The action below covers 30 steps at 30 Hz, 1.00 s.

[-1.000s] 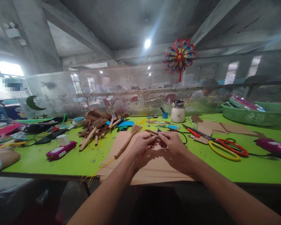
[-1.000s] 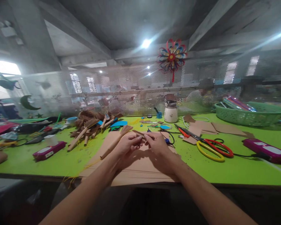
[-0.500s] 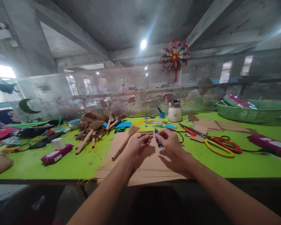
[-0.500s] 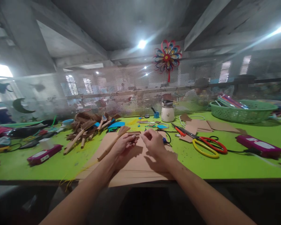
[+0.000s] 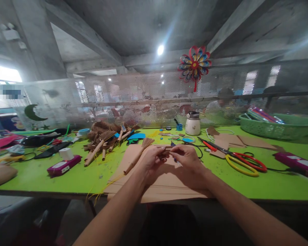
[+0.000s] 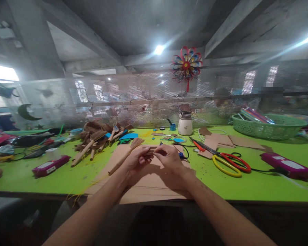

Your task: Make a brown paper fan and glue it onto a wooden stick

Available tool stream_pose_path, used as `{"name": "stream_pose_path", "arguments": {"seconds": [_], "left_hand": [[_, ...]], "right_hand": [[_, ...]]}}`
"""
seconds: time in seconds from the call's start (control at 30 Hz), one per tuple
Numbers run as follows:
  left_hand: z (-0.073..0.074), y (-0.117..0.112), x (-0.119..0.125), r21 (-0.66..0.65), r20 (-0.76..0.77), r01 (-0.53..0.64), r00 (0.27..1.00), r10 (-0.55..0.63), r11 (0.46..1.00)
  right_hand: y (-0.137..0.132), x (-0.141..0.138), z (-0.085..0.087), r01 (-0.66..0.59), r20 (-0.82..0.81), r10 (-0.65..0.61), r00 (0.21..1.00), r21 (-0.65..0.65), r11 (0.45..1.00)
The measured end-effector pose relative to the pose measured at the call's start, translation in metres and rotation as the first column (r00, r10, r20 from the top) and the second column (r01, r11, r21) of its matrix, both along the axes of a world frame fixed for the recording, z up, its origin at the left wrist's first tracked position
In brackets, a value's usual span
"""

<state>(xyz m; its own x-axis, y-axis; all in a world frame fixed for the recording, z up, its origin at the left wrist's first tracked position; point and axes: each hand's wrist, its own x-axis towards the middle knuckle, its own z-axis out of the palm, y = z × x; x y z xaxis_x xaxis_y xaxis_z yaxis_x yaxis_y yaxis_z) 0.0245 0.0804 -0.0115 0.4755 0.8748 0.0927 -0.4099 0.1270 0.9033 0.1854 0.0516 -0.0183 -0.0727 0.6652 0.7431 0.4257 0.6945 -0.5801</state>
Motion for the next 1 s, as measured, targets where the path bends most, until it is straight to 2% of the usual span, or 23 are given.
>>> {"name": "stream_pose_path", "arguments": {"seconds": [0.1,0.27,0.57,0.7,1.0], "left_hand": [[0.001,-0.001,0.000,0.020,-0.005,-0.001,1.000,0.001,1.000],[0.000,-0.001,0.001,0.058,0.032,0.010,0.999,-0.012,0.998],[-0.001,0.000,0.000,0.002,-0.009,0.003,1.000,-0.003,1.000],[-0.001,0.000,0.000,0.001,-0.008,-0.017,1.000,0.017,1.000],[0.001,-0.002,0.002,-0.028,-0.003,-0.036,0.999,0.036,0.999]], "right_hand": [[0.001,0.001,0.000,0.002,-0.022,-0.002,1.000,0.007,1.000],[0.007,0.003,-0.004,-0.074,-0.090,0.069,0.994,-0.049,0.996],[0.001,0.004,0.001,-0.045,0.039,0.043,0.998,0.071,0.996],[-0.005,0.001,0.005,0.001,0.130,-0.017,0.991,0.123,0.992],[-0.008,0.000,0.005,-0.049,0.203,0.012,0.979,0.175,0.983]]}}
